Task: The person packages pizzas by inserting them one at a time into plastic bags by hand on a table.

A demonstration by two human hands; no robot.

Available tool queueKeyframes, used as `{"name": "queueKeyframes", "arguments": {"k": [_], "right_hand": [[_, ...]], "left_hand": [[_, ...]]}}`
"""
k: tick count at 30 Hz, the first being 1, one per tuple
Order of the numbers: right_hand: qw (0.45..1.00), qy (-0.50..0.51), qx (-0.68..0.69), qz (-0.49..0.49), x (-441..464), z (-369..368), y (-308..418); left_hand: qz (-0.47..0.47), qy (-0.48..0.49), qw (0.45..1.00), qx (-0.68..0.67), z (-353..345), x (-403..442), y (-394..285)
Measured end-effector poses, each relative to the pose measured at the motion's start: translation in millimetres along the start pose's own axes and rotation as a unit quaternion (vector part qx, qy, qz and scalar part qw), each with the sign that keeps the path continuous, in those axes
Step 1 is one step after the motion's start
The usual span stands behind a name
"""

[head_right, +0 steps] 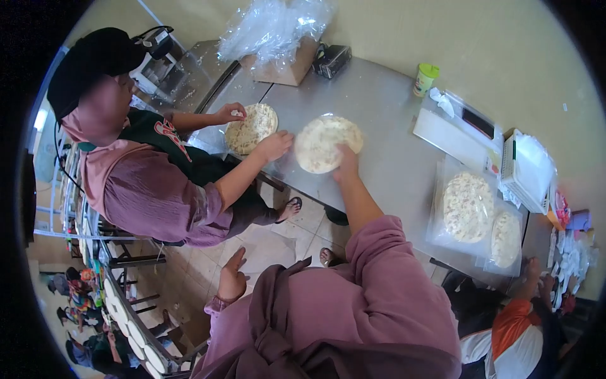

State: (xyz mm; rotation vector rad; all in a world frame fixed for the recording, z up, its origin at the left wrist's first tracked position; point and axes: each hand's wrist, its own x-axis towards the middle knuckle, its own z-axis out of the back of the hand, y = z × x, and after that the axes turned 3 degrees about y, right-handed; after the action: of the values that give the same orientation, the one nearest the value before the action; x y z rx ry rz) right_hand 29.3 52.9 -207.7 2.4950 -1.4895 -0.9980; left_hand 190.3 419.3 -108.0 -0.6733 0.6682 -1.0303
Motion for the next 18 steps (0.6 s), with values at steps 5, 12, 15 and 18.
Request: {"name": "queueKeyframes", "arguments": {"k": [5,12,15,18], "right_hand": [[0.995,0.099,0.02,-0.021,14.4,12.2,0.2],[0.987,0.158,0.009,-0.033,0.7,40.6,44.6],[0.975,0.217,-0.039,-0.012,-45.2,37.1,84.1],[0.941,0.324,0.095,0.031,-97.6,19.9,113.5]], "left_hand": [[0.018,0.001,1.0,0.01,7.3,0.1,-13.7],[0.038,0.002,0.997,-0.061,17.0,9.2,-27.6],[0.077,0.051,0.989,-0.12,28.1,17.7,-51.3],[0.073,0.02,0.975,-0.211,34.1,27.5,-70.6]]}}
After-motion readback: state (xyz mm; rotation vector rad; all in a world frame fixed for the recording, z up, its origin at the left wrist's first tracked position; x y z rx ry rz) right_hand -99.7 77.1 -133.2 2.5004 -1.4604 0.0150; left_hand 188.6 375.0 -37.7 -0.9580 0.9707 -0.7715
